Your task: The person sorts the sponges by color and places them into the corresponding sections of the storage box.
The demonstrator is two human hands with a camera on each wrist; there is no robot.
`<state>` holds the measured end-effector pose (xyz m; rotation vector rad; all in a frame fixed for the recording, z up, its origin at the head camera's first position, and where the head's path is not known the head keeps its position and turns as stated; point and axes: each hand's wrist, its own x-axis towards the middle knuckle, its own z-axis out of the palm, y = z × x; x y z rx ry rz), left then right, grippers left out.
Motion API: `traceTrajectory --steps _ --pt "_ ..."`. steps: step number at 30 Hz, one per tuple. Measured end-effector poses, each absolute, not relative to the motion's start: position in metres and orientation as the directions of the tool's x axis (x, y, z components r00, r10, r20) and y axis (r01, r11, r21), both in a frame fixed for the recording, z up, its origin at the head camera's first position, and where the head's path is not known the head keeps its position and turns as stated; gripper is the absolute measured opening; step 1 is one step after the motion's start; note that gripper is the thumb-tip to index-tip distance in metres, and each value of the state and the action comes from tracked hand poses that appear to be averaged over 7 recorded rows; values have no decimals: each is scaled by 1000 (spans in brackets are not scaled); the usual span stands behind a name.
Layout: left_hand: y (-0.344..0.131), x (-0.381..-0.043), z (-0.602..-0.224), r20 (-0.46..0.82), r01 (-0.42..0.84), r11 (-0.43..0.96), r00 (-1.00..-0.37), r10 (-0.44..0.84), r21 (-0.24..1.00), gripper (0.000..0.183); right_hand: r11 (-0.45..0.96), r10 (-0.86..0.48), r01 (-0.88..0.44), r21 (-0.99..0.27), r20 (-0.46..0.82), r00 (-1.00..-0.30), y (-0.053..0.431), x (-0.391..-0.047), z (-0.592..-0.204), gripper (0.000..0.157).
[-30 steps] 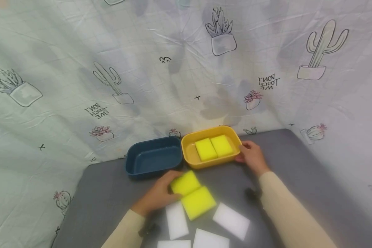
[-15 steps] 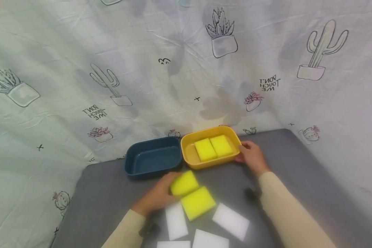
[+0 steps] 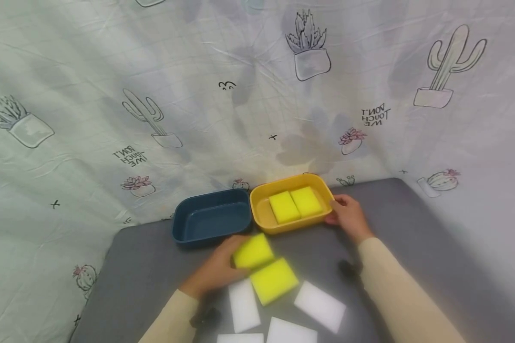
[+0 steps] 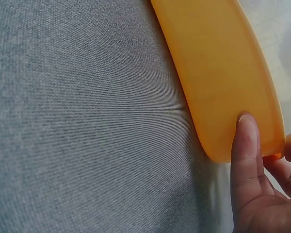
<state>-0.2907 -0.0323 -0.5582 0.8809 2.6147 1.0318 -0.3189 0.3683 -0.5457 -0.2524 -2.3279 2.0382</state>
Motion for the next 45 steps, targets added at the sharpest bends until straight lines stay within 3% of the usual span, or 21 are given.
traceTrajectory --steps 30,45 --pt "-15 -271 -531 108 571 480 -710 696 666 80 124 194 60 -990 -35 -980 360 -302 -561 48" --pt "9 -303 -491 131 622 484 -687 715 615 81 111 168 96 -989 -76 -983 368 -317 -552 50"
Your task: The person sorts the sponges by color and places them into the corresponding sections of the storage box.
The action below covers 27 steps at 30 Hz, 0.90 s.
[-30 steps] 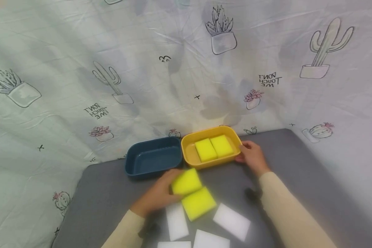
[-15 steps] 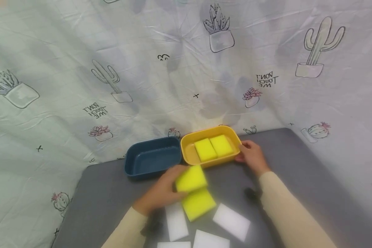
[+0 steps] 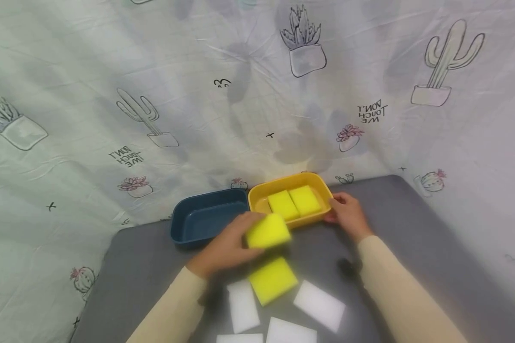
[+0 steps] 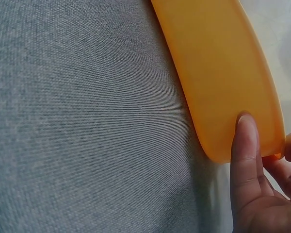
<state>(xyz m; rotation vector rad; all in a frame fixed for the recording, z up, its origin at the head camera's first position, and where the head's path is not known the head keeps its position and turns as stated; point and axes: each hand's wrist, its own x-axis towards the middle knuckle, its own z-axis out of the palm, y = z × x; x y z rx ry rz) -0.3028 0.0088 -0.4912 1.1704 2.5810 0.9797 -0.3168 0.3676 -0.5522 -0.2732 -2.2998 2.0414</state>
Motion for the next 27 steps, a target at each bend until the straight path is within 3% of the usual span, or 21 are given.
traceTrajectory --steps 27 --pt "63 -373 -490 88 594 532 -713 696 603 81 70 166 80 -994 -68 -984 370 -315 -557 51"
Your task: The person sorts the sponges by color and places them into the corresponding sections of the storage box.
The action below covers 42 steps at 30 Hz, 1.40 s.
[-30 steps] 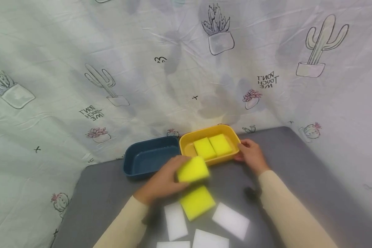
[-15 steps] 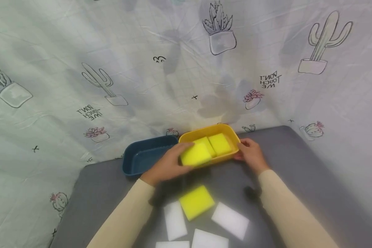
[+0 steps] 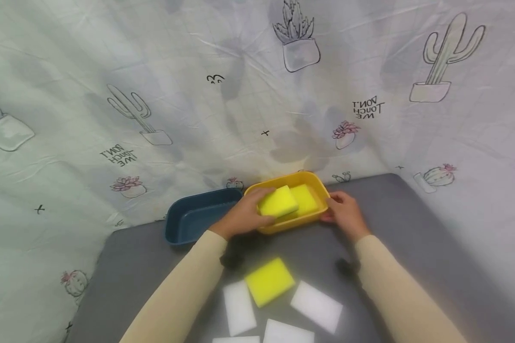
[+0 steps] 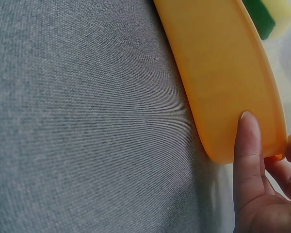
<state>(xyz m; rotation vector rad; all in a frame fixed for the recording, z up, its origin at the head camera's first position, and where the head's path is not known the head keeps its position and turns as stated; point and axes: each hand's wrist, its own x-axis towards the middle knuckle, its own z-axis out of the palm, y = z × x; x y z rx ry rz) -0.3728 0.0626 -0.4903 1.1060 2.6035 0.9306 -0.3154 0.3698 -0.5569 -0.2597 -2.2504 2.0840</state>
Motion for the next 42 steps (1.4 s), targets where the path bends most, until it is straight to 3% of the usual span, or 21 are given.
traceTrajectory --steps 16,42 --pt "97 -413 -502 -28 549 613 -731 681 568 84 58 167 68 -996 -57 -984 376 -312 -557 49" --pt "125 -449 -504 -37 521 628 -752 658 578 80 44 151 92 -995 -84 -985 372 -321 -558 47"
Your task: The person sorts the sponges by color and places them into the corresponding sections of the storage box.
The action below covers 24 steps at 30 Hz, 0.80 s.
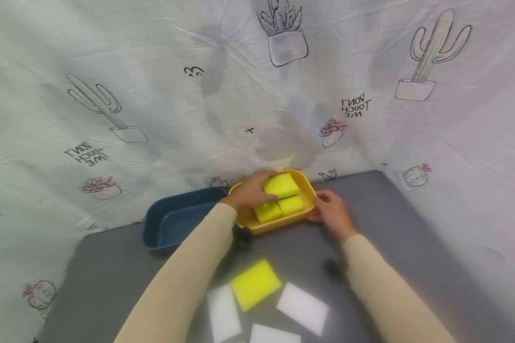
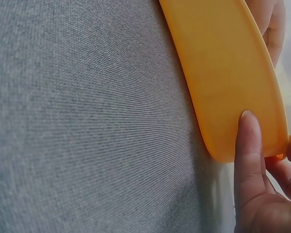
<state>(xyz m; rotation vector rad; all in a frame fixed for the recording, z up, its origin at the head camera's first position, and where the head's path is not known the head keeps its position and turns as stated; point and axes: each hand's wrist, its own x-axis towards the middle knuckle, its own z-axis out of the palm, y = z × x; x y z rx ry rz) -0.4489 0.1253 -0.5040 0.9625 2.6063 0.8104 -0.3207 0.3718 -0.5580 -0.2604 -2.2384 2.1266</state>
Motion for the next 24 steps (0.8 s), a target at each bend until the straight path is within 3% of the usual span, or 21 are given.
traceTrajectory --steps 13,24 --pt "138 -449 -517 133 647 675 -750 648 355 67 48 152 84 -995 -76 -985 370 -319 -558 47" --pt "125 -439 -510 138 640 661 -751 645 391 66 39 150 76 -996 -69 -986 370 -318 -558 47"
